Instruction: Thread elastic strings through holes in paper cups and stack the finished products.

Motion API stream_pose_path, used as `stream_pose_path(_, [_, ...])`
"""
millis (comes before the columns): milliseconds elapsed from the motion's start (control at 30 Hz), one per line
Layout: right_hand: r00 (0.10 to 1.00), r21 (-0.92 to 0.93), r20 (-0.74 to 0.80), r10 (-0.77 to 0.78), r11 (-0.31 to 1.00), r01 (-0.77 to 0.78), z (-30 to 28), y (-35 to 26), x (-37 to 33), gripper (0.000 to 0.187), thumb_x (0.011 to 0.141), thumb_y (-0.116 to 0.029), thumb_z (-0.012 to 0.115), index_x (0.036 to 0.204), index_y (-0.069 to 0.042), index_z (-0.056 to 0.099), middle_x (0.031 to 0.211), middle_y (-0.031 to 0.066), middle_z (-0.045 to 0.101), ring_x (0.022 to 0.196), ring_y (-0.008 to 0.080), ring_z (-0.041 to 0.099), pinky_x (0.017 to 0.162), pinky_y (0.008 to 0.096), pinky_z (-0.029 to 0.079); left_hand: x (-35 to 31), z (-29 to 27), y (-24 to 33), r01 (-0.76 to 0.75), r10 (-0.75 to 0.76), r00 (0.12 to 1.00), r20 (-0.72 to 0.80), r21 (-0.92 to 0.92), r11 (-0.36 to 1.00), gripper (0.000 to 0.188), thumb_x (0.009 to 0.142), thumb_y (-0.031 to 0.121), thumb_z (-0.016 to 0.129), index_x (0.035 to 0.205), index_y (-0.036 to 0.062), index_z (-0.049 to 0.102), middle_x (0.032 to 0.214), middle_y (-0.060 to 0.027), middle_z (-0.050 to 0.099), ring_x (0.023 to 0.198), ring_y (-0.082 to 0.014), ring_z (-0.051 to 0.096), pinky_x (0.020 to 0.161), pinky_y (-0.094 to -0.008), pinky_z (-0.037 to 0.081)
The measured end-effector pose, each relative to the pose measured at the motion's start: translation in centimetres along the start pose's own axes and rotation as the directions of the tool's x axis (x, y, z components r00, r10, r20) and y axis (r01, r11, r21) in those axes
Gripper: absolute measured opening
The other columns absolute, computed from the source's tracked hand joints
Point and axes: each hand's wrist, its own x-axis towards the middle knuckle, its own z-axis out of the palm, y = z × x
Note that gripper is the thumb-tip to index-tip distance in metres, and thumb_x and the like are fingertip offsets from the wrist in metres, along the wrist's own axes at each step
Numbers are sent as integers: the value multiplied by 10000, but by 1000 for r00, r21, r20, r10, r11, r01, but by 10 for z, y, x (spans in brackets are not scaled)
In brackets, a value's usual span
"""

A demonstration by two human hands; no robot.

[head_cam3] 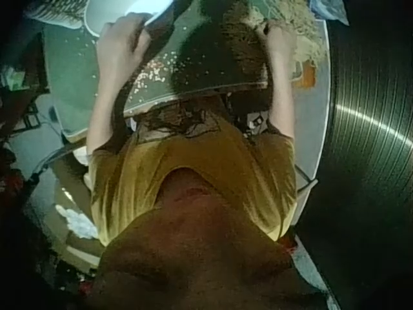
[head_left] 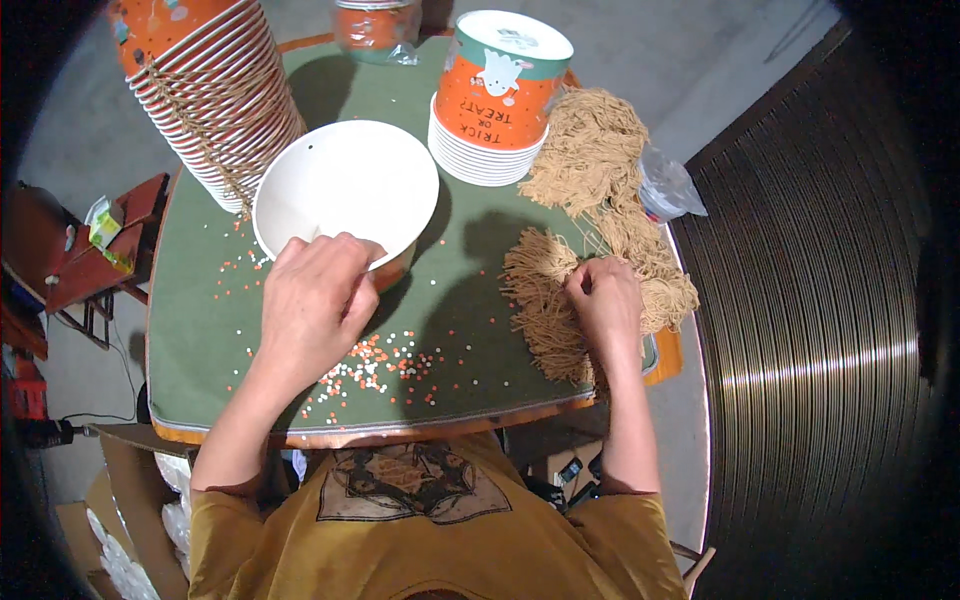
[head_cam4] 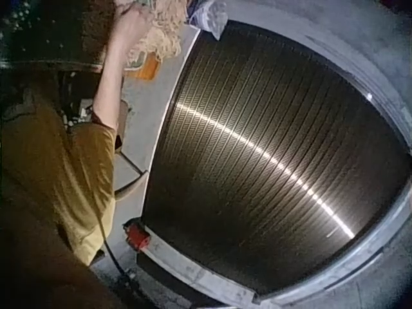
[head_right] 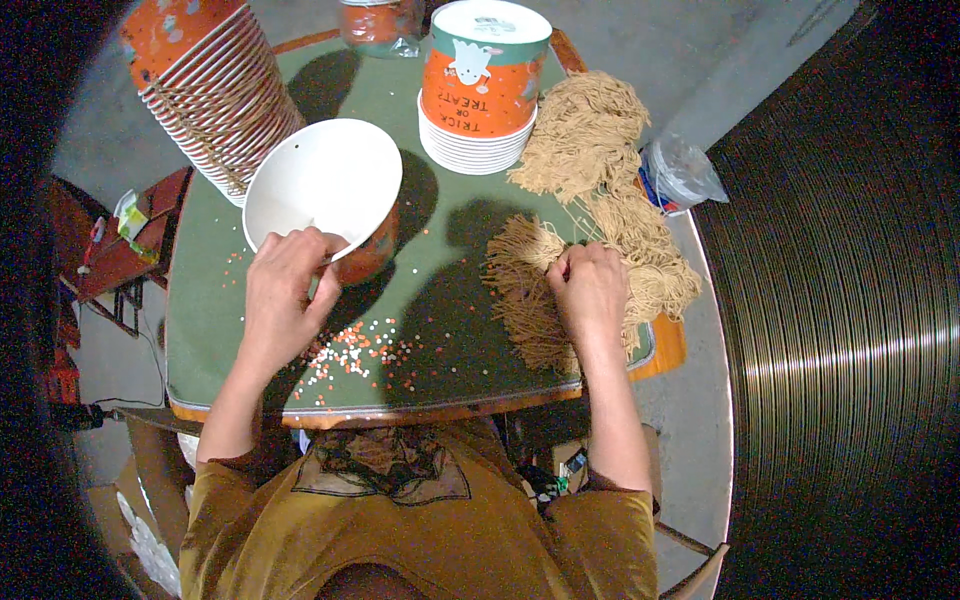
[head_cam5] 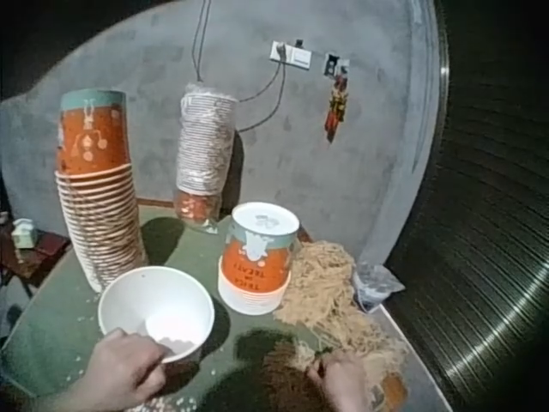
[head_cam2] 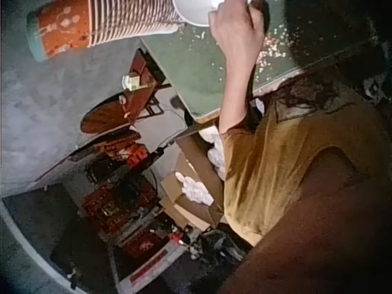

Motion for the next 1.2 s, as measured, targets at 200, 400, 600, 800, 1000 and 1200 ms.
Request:
stream_pose_path(200, [997,190,-31,65,980,-58,-4,-10,1,72,779,-152,638,778,-82,625,839,89,593,837,297,547,771,407,430,0,1,-1,2,-2,1000,1,-11,1000,124,744,41,579,867,54,573,721,-76,533,676,-251,546,640,-372,382])
stream_pose_path(400, [993,447,-114,-17,892,67,-10,-34,9,75,757,-75,652,826,-85,625,860,73,591,843,272,533,799,371,423,3,-3,0,23,-22,999,41,-24,999,125,751,48,575,875,59,579,716,-77,538,673,-255,545,639,-372,381])
stream_pose_path(600, [928,504,-335,-161,802,321,-31,-82,20,116,776,-69,664,884,-78,621,932,74,578,888,227,537,763,336,441,3,-9,-2,76,-65,991,120,-88,993,136,784,66,565,918,68,589,778,-81,569,730,-260,562,674,-371,388])
stream_pose_path(800, [986,964,23,-162,265,21,-46,-122,23,75,848,-68,637,915,-62,604,994,38,590,898,127,549,739,253,452,3,-10,4,-44,19,996,-87,-291,956,284,766,67,625,1046,59,577,956,-83,562,903,-282,538,797,-387,399])
stream_pose_path(1000, [956,991,132,-262,25,-130,-59,-137,10,74,872,-25,599,943,-30,580,1017,50,592,876,90,554,807,246,465,2,-9,28,-6,-5,999,-39,-284,959,287,787,166,699,1002,18,578,1012,-100,497,959,-300,459,818,-399,401])
stream_pose_path(1200, [982,988,64,-178,149,-37,-49,-123,1,75,853,-5,597,924,-25,582,1023,76,593,901,143,574,767,254,486,-11,-6,34,14,1,999,37,-395,919,104,843,89,622,887,21,555,871,-112,523,841,-305,512,721,-390,427])
